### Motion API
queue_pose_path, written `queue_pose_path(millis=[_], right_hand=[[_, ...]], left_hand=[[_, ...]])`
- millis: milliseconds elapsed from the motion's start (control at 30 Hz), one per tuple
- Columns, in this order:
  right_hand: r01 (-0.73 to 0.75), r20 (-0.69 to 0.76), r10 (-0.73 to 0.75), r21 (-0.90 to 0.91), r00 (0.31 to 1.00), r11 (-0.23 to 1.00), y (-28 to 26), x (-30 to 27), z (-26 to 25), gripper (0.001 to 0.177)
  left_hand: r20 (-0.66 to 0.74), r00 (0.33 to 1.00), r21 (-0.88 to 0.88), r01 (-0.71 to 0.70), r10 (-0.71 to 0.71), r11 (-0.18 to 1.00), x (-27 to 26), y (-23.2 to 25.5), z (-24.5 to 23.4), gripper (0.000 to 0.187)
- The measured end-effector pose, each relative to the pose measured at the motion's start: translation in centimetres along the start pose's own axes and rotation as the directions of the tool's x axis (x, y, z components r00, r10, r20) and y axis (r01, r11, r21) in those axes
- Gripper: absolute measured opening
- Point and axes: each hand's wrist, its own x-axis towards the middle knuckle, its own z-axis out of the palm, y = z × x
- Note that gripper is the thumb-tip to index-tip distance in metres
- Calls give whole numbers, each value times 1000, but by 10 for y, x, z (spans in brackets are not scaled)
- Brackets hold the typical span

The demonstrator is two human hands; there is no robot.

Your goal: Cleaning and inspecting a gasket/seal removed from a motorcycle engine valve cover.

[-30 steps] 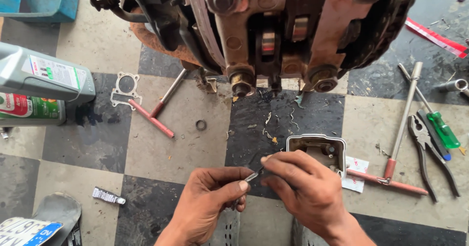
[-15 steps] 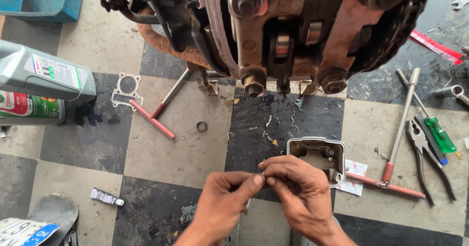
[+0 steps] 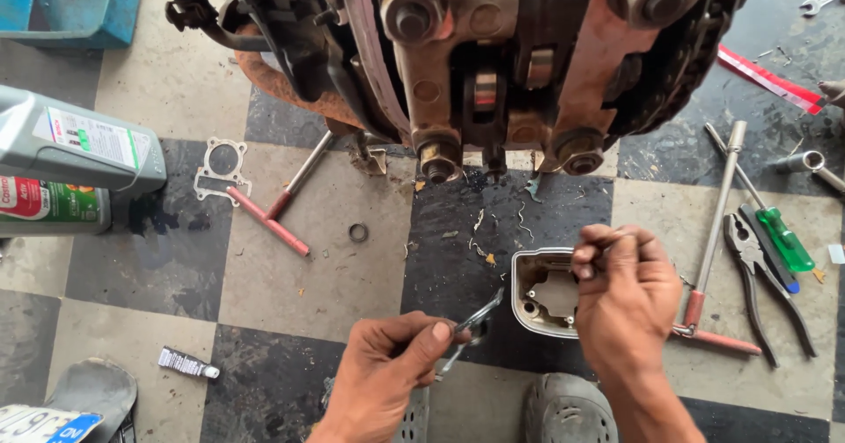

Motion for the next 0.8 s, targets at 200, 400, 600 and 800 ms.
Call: queue_pose_path(millis=[200,400,600,800], right_hand=[[-93,-20,105,310,994,946,-11,11,-29,4],[23,247,-17,-20,969,1000,-34,-2,4,10],[453,692,-73,-385,718,804,-64,-8,42,31],[692,757,-261,-324,599,645,-52,-16,41,21]], left_hand=[[131,991,-245,15,17,970,3,-9,-14,27],[82,996,-409,66,-35,910,5,-6,-9,23],[114,993,-482,58,-3,874,6,-9,-9,27],[185,983,-446,83,1,891,7,-10,-7,33]])
